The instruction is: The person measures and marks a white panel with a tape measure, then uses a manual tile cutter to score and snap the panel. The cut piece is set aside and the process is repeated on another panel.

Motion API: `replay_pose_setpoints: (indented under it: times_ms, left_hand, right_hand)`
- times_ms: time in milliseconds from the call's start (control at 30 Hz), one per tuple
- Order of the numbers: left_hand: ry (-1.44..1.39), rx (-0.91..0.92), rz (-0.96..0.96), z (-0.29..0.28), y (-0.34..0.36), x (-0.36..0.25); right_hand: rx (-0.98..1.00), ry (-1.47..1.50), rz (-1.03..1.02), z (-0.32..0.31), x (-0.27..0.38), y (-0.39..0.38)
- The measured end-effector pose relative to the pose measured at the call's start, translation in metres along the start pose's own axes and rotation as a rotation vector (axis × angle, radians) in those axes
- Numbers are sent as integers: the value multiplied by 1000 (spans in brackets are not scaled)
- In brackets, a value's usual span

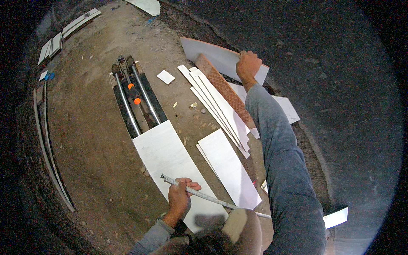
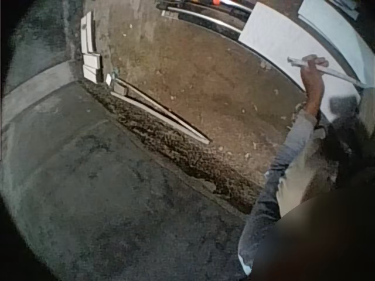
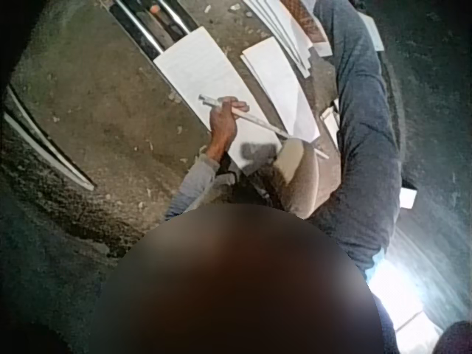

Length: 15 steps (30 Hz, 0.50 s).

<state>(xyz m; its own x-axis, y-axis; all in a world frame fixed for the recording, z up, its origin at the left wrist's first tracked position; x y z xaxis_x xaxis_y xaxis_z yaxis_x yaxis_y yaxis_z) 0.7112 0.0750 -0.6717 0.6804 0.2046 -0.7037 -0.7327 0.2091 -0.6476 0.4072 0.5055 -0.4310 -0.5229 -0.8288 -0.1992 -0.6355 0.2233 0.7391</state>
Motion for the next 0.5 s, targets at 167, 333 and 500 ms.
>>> replay_pose_setpoints:
  times_ms: [167, 333, 500]
  left_hand:
    - [-33, -5, -13, 0, 1, 4]
    - [-65, -16, -15, 0, 1, 4]
    - [-74, -20, -33, -1, 1, 10]
  right_hand:
    - [-86, 68, -28, -35, 10, 24]
    - [-99, 69, -3, -78, -5, 49]
    - [-56, 97, 61, -125, -35, 62]
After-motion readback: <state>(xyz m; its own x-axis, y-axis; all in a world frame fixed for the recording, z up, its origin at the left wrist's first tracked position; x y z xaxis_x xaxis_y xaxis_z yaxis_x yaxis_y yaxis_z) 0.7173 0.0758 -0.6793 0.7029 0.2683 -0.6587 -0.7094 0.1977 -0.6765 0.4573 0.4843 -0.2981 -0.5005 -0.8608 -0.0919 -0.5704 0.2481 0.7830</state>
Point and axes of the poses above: each hand's wrist, its own y-axis towards the middle knuckle, its own z-axis out of the palm, x = y × z, the point moved 10 cm from there along y, towards the middle knuckle, and after that the axes turned 13 degrees about -x, right-handed, at the moved point
